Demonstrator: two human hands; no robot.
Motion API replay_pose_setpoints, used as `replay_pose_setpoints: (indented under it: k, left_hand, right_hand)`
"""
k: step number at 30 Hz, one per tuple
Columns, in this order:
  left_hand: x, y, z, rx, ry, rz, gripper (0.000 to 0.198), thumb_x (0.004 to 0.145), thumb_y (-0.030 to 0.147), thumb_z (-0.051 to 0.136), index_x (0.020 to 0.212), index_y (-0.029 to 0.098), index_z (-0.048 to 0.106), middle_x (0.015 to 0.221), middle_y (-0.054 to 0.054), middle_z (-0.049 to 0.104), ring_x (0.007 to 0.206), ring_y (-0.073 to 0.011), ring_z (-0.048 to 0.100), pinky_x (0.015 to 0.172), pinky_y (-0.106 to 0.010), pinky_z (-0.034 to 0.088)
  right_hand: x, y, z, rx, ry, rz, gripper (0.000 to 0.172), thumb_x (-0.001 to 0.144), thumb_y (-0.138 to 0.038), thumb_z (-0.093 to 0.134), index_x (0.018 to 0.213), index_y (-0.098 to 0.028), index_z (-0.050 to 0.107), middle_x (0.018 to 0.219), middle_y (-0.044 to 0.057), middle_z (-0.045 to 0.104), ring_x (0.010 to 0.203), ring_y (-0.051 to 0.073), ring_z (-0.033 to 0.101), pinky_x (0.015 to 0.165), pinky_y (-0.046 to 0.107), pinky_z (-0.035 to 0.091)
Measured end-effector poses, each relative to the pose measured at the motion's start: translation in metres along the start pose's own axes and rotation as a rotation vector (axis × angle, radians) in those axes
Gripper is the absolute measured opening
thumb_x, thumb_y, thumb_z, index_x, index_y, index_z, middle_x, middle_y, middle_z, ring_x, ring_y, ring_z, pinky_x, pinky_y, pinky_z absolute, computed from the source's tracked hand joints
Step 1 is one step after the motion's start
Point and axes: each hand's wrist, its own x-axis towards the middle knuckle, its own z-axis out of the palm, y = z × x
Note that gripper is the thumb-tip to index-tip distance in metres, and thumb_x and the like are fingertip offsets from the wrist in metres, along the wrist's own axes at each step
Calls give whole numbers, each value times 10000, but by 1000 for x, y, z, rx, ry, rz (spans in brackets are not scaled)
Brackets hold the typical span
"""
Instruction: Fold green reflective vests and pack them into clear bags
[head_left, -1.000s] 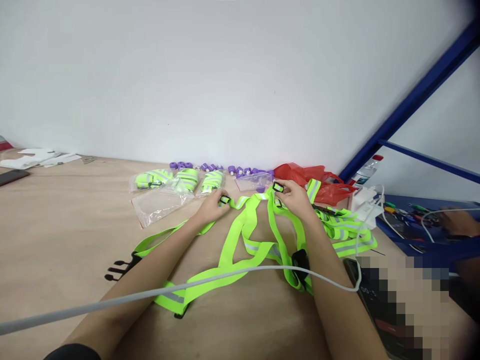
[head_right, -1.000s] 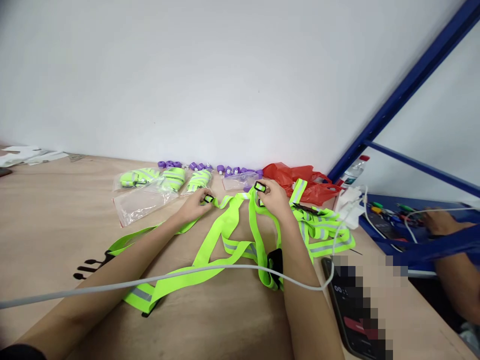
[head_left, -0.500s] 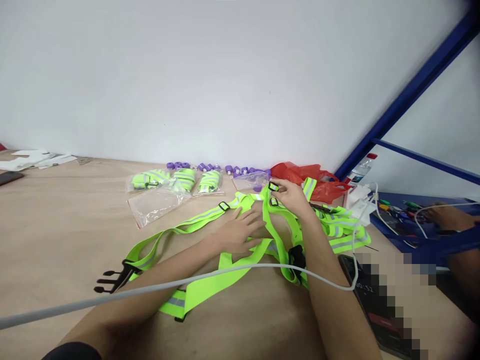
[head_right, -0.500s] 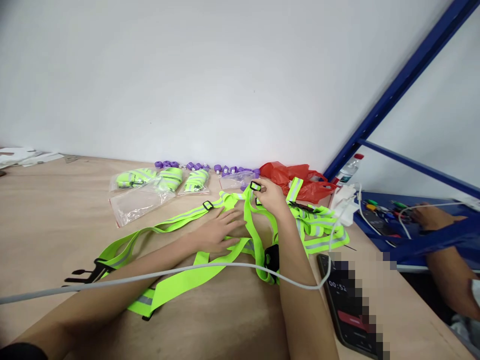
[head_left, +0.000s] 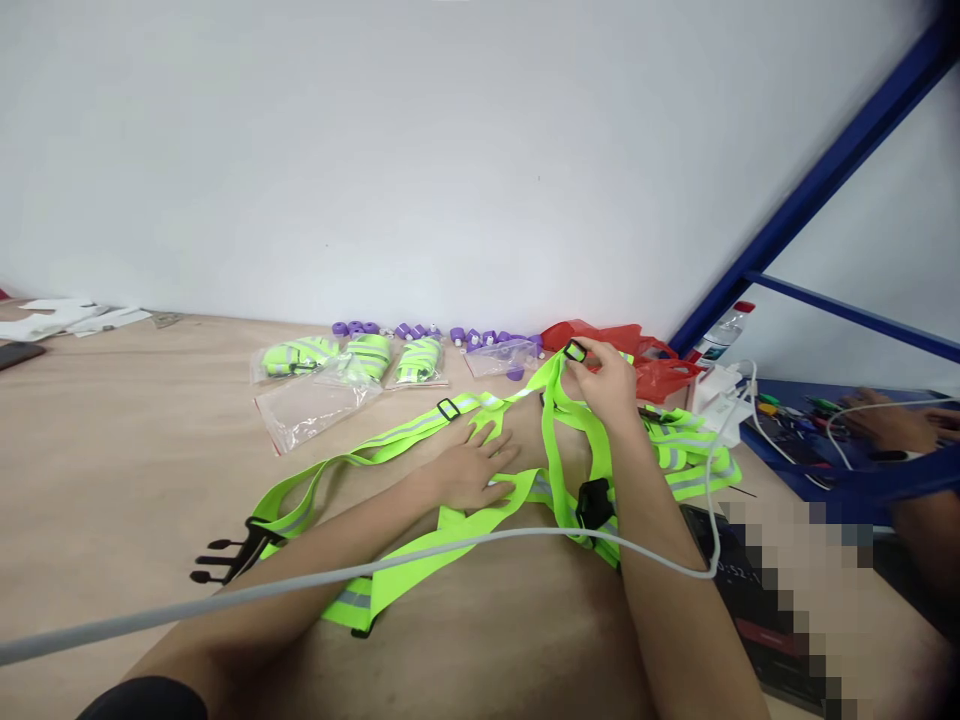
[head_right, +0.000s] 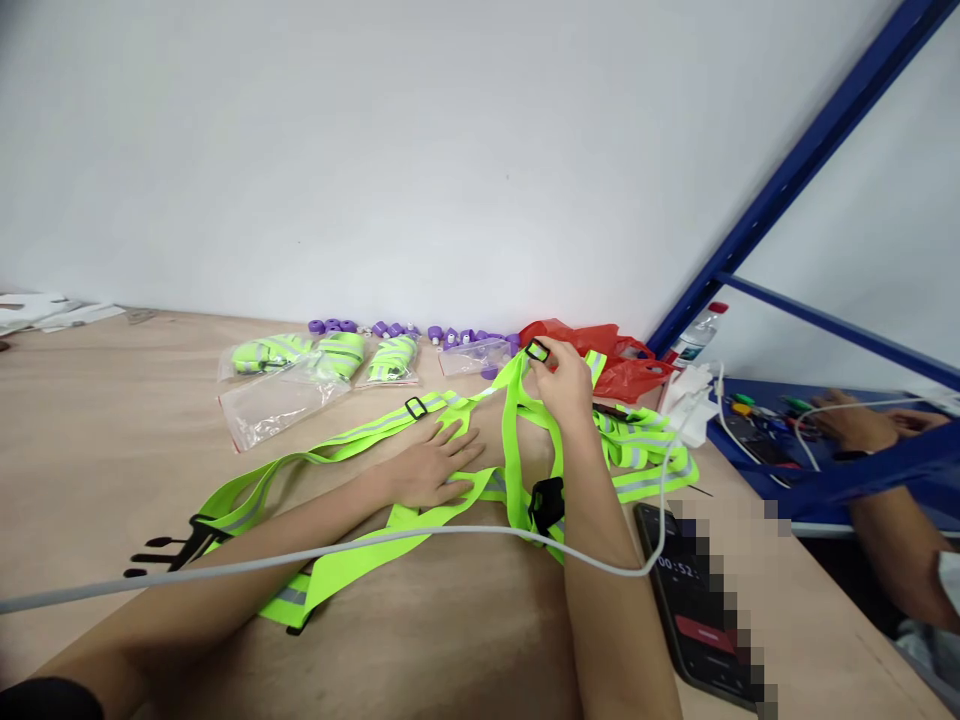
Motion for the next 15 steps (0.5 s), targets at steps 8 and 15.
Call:
replay_pose_setpoints:
  k: [8,15]
  left_hand:
    - [1,-2,4,1,48,-2,707,1012,594,344,1602,211,273,1684,-116,224,1549,-425,115,1221,-606,149]
    - [0,-1,3,0,116,39,670,1001,548,417,1568,202,328,1663,-136,280,1544,-412,152,1197,-601,221]
  right_hand:
    - [-3,-5,8,386,-197,256,421,750,-299,719,1157,-198,748,1136,78,738,990,262,685,987,475,529]
    - [-15,-7,14,601,-490,437,315,753,-419,753,976,-198,775,909,69,762,782,224,721,711,374,622]
